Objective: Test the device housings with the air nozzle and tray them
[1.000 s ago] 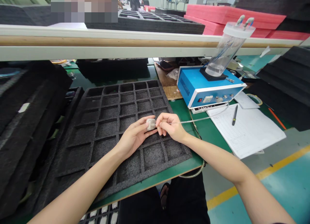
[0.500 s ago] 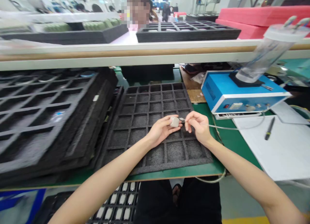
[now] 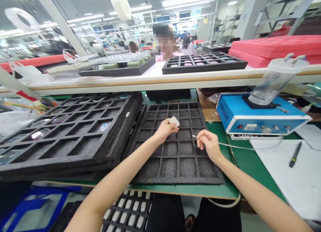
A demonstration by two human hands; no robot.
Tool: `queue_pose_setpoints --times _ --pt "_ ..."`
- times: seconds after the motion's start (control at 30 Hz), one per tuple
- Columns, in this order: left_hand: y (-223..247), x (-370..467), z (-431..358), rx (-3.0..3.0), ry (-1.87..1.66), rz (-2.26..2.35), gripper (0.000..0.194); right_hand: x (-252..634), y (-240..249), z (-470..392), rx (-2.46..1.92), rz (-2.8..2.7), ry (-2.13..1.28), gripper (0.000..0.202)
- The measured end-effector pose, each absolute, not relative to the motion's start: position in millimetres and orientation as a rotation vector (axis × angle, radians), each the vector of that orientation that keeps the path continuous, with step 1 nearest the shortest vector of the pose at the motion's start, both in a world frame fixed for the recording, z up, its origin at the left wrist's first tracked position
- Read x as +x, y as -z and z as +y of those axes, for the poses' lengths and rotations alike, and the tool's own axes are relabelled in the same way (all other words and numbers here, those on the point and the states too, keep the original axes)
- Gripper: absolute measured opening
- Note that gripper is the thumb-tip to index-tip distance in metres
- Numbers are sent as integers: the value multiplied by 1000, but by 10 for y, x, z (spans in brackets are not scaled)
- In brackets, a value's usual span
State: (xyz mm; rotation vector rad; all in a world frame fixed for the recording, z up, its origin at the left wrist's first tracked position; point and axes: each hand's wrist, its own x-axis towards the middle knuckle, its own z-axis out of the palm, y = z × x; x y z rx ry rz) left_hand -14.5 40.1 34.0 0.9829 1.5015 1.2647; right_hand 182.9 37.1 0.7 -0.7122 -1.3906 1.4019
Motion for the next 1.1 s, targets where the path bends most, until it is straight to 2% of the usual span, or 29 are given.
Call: queue_pose_setpoints --times 0.17,0.33,0.7,0.9,0.97,1.1 --pt "-448 -785 915 1102 -1378 2029 20 1818 -6 378 -713 -1396 -1463 7" --pt "-410 -1261 1192 1079 -1264 2432 29 1800 -1 391 -716 -1396 -1494 8" --pt "-430 -1449 1391 1256 -785 2579 30 1790 19 393 -743 -1422 -1512 7" --pt "-733 -773 1022 1436 -882 2583 36 1823 37 393 -772 -1450 -1520 7" --pt "-829 -457 725 1551 -915 2520 36 1843 56 398 -786 -1448 -1513 7" --pt "-1034 -10 -192 1841 -873 2248 24 1854 85 424 -797 -1447 -1519 6"
